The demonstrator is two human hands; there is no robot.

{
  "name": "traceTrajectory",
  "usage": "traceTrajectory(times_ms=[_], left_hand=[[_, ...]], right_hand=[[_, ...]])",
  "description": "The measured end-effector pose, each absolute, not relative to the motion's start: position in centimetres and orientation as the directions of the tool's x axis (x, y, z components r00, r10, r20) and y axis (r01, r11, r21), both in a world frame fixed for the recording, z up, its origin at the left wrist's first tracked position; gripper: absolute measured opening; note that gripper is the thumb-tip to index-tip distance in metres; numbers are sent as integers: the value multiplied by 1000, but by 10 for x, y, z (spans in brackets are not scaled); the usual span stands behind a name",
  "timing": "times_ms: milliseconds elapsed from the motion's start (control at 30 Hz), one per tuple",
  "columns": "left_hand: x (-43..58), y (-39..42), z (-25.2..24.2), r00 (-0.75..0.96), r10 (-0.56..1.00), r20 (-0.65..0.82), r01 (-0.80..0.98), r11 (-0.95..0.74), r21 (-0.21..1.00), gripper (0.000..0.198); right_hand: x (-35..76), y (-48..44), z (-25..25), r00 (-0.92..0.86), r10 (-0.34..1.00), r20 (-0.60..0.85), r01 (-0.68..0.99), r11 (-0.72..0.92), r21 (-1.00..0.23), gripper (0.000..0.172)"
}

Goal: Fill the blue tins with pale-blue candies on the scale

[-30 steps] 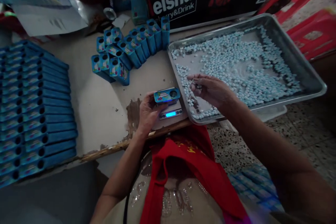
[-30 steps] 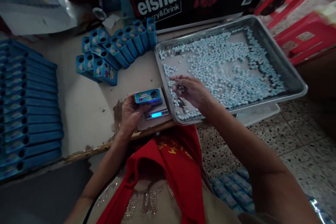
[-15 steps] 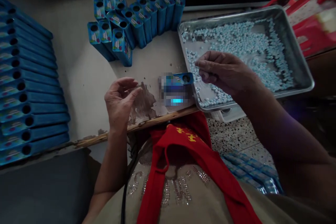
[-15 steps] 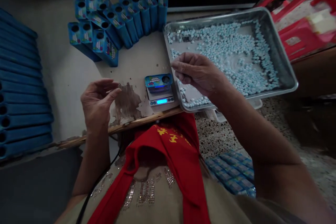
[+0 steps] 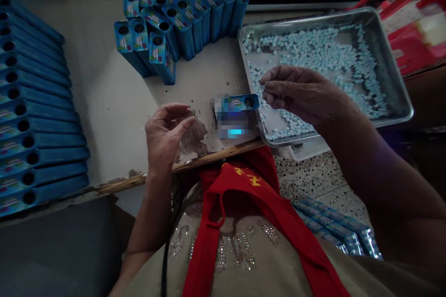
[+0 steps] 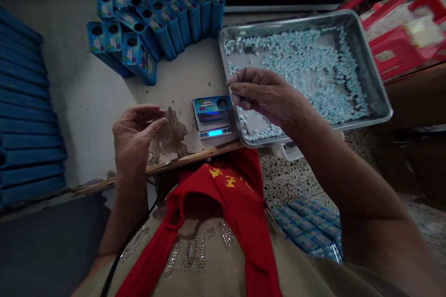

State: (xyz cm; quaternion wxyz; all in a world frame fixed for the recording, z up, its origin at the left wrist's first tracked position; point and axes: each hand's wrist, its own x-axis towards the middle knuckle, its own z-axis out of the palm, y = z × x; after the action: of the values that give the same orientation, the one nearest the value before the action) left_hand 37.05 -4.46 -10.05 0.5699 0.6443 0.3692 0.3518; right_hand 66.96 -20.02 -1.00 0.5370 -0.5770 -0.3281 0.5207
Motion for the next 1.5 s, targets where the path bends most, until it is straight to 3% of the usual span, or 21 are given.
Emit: traceTrajectory(times_ms=[300, 567, 667, 733, 800, 900, 967, 1033, 1167, 1300, 1433, 1500], left_hand=[[380, -49, -100, 508, 861, -12, 80, -33, 996, 33], [396, -53, -107, 571, 820, -27, 75, -19, 997, 52], [400, -54, -114, 569, 822, -9, 98, -57, 994, 63], [404, -55, -119, 575, 818, 1, 121, -86, 989, 71], [411, -57, -126, 587, 809, 22, 139, -128, 982, 79], [425, -58, -135, 638, 763, 98, 107, -214, 971, 79], [436, -57, -134, 694, 702, 159, 67, -283, 957, 61], [449, -56, -124, 741, 626, 242, 34, -395, 918, 41], [478, -57, -86, 803, 405, 437, -29, -706, 708, 32], [508, -56, -66, 845, 233, 482, -98, -818, 567, 24], [517, -44, -73, 803, 308, 509, -30, -833, 552, 34], [512, -40, -78, 758, 391, 523, -8, -795, 606, 36]], right_hand=[[660, -194, -6, 253, 934, -251, -104, -231, -967, 20], [676, -207, 3, 358, 911, -204, -49, -200, -979, 12], [695, -218, -6, 435, 888, -149, 204, -259, -944, 3], [706, -225, -20, 489, 868, -81, 454, -333, -826, 16], [712, -230, -35, 522, 853, -24, 567, -368, -737, 31], [704, -232, -56, 556, 830, -53, 387, -315, -866, 26], [691, -229, -66, 557, 820, -133, 135, -248, -959, 24], [678, -224, -74, 543, 809, -226, -127, -187, -974, 29], [663, -211, -83, 493, 786, -374, -506, -90, -858, 42], [662, -200, -87, 488, 764, -423, -644, -12, -765, 42], [664, -194, -85, 480, 712, -512, -777, 75, -625, 35], [665, -194, -83, 457, 709, -538, -810, 81, -581, 30]])
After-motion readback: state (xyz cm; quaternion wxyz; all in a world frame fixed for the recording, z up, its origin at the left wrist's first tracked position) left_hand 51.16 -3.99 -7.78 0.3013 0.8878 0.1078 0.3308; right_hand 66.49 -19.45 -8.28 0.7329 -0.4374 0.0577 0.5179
